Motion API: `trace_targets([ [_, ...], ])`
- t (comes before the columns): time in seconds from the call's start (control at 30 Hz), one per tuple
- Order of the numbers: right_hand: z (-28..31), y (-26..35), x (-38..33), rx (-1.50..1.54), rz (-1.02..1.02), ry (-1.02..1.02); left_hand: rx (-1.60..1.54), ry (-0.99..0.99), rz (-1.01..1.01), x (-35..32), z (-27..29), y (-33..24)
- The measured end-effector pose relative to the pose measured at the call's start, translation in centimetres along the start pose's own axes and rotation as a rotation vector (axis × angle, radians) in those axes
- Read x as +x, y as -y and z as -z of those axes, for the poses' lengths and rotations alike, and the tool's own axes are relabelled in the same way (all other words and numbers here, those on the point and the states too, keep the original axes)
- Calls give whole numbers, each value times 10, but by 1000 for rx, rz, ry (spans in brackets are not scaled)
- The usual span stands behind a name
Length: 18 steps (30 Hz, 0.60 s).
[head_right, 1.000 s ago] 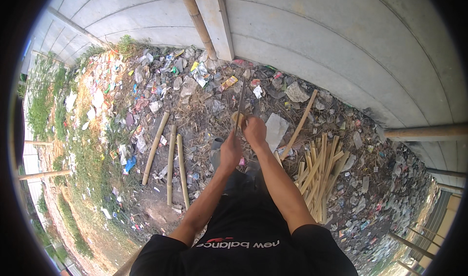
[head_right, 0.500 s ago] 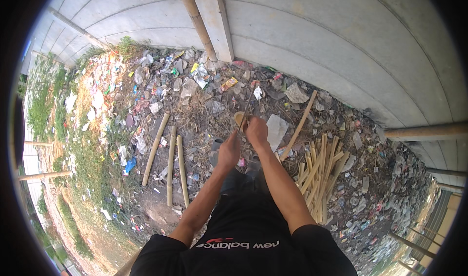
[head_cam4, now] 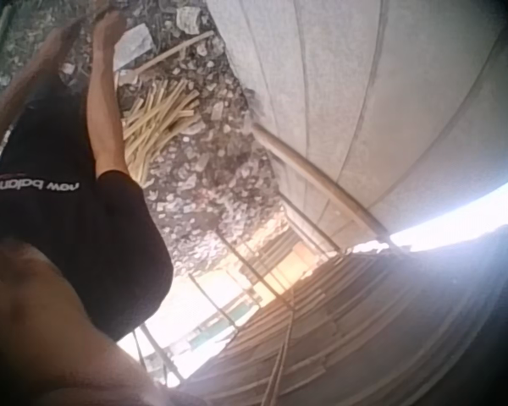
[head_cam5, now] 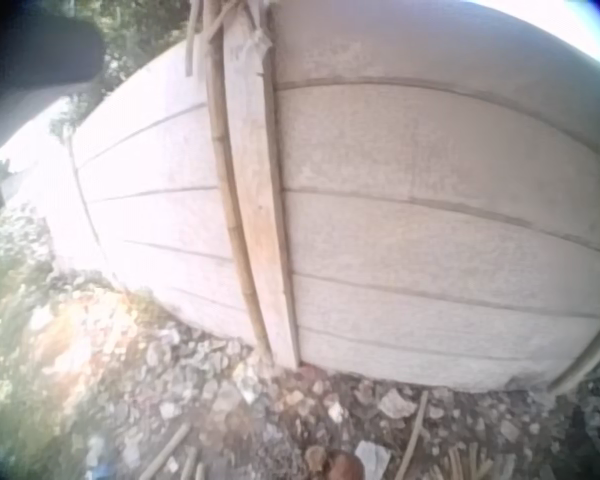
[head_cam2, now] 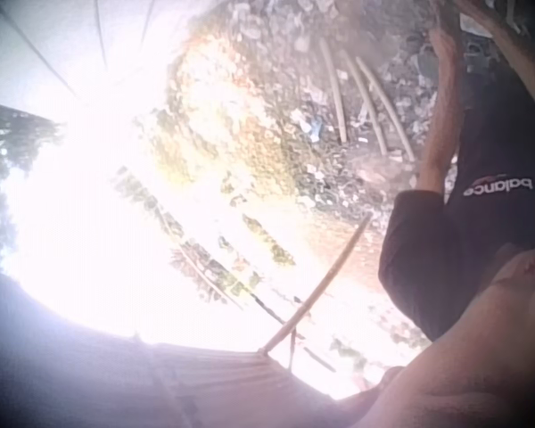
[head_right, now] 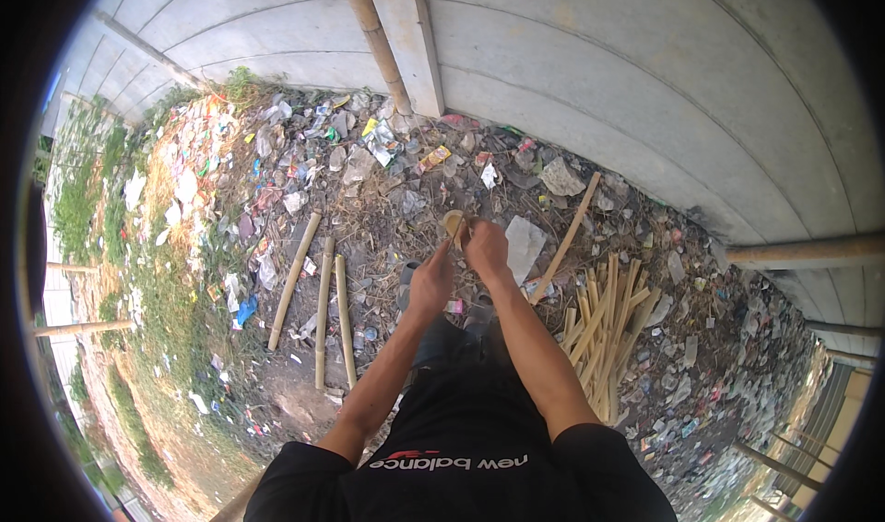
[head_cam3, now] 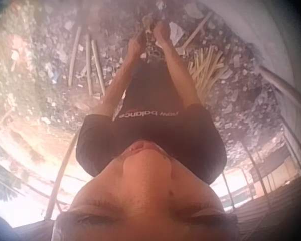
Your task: The person sits on the ground and uses a machete and a wooden stick to split a long bamboo pole into thin strips. They repeatedly strike the bamboo against a fixed pole to separate the sections and then gather the resulting strips.
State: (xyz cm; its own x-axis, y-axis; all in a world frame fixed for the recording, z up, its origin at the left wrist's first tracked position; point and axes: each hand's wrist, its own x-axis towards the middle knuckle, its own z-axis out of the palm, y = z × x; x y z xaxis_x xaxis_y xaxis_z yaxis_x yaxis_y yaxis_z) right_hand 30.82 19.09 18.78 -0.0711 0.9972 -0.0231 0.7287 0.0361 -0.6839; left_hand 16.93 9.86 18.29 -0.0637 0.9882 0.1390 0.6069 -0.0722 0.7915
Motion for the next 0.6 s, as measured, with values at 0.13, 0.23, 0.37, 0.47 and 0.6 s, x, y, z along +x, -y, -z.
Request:
trace_targets([
  [0.13, 37, -16, 6, -162, 15, 203, 12, 10, -3, 1, 5, -7],
  [0.23, 95, 27, 18, 78, -161, 353, 16, -26, 4, 0, -6, -4],
  [0.37, 139, 72, 26, 615, -319, 750, 34, -19, 82, 6, -16, -19],
  [0.47, 113, 75, 11, 430, -271, 796, 25, 37, 154, 8, -22, -28],
  [0.6, 88, 78, 1, 346, -307, 714, 15, 96, 211, 1, -28, -23],
])
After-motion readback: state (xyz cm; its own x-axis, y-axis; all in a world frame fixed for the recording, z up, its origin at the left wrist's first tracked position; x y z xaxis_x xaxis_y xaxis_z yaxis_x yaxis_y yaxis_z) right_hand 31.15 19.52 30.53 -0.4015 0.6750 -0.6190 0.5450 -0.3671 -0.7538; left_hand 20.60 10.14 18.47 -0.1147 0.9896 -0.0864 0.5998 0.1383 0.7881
